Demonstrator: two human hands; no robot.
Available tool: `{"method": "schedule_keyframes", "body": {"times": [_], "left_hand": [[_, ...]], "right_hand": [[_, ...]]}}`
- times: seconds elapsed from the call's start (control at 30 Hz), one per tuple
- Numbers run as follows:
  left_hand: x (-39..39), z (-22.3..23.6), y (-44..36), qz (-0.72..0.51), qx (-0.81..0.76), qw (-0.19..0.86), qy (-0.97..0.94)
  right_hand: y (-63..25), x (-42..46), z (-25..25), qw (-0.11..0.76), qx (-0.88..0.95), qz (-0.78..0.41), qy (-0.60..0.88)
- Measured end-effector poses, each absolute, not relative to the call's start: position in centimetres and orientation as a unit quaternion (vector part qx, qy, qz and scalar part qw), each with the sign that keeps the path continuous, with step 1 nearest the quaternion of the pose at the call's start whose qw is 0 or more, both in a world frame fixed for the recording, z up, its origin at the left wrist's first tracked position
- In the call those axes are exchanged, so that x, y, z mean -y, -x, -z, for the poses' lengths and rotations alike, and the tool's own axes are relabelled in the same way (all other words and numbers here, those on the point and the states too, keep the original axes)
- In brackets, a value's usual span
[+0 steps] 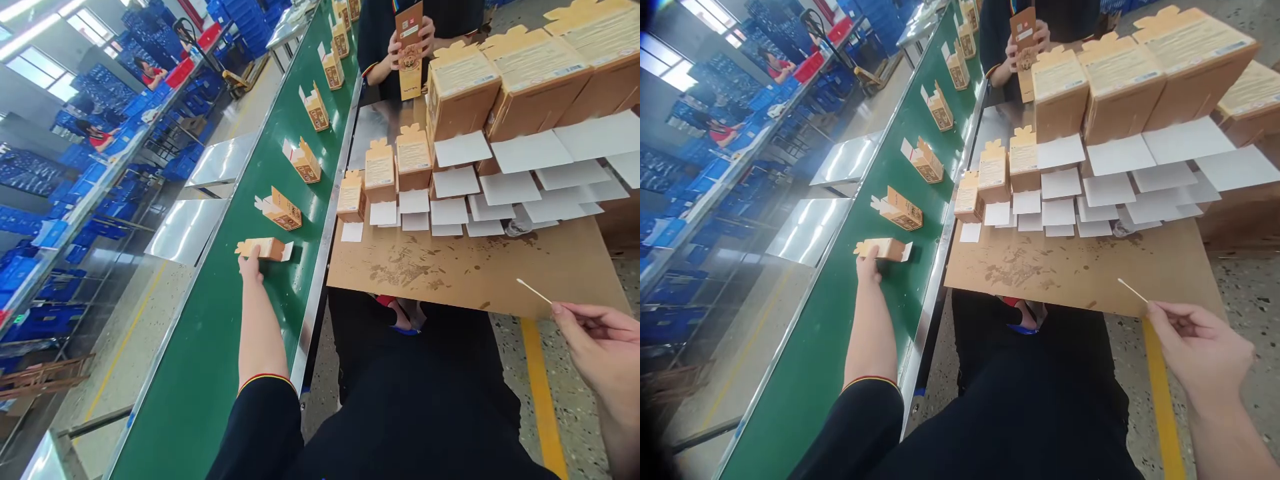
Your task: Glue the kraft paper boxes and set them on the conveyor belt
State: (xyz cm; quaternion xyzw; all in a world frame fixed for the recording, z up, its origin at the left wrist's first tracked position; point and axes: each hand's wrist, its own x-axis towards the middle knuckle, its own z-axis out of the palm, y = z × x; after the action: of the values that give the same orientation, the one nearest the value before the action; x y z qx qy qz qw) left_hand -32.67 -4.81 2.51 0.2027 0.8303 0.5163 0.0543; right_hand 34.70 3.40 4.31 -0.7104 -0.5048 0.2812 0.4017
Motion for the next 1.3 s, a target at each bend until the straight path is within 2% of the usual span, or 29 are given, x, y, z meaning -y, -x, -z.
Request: {"method": "schedule_keyframes", "body": {"times": [0.17, 0.37, 0.47, 0.6, 0.67, 0.97, 1.3], "left_hand": [[3.5, -1.7, 29.8, -0.56, -0.8, 0.067, -0.205], [3.2, -1.5, 23.9, -0.569, -0.749, -0.001, -0.339], [2.3, -0.5, 22.5, -0.6, -0.714, 0.031, -0.36], [0.7, 0.8, 23.2, -0.581, -0.731, 0.143, -0.329], [0.2, 1.1, 23.9, -0.564, -0.741, 0.166, -0.325], [0.7, 0.1, 26.9, -0.543, -0.784, 0.113, -0.28], [-0.8, -0.6, 27.9, -0.523, -0.819, 0.086, -0.221]], "right_hand": [[-33.7, -4.0, -4.0, 0.41, 0.51, -0.283, 0.701], [-33.7, -4.2, -3.1, 0.409, 0.523, -0.266, 0.699], [-33.5, -4.1, -3.3, 0.409, 0.539, -0.264, 0.687], [-33.5, -3.8, -3.5, 0.411, 0.54, -0.268, 0.684], [-33.5, -3.7, -3.5, 0.411, 0.536, -0.277, 0.684], [-34.1, -3.0, -3.8, 0.402, 0.549, -0.253, 0.687], [-34.1, -3.5, -2.6, 0.432, 0.585, -0.247, 0.641]]}}
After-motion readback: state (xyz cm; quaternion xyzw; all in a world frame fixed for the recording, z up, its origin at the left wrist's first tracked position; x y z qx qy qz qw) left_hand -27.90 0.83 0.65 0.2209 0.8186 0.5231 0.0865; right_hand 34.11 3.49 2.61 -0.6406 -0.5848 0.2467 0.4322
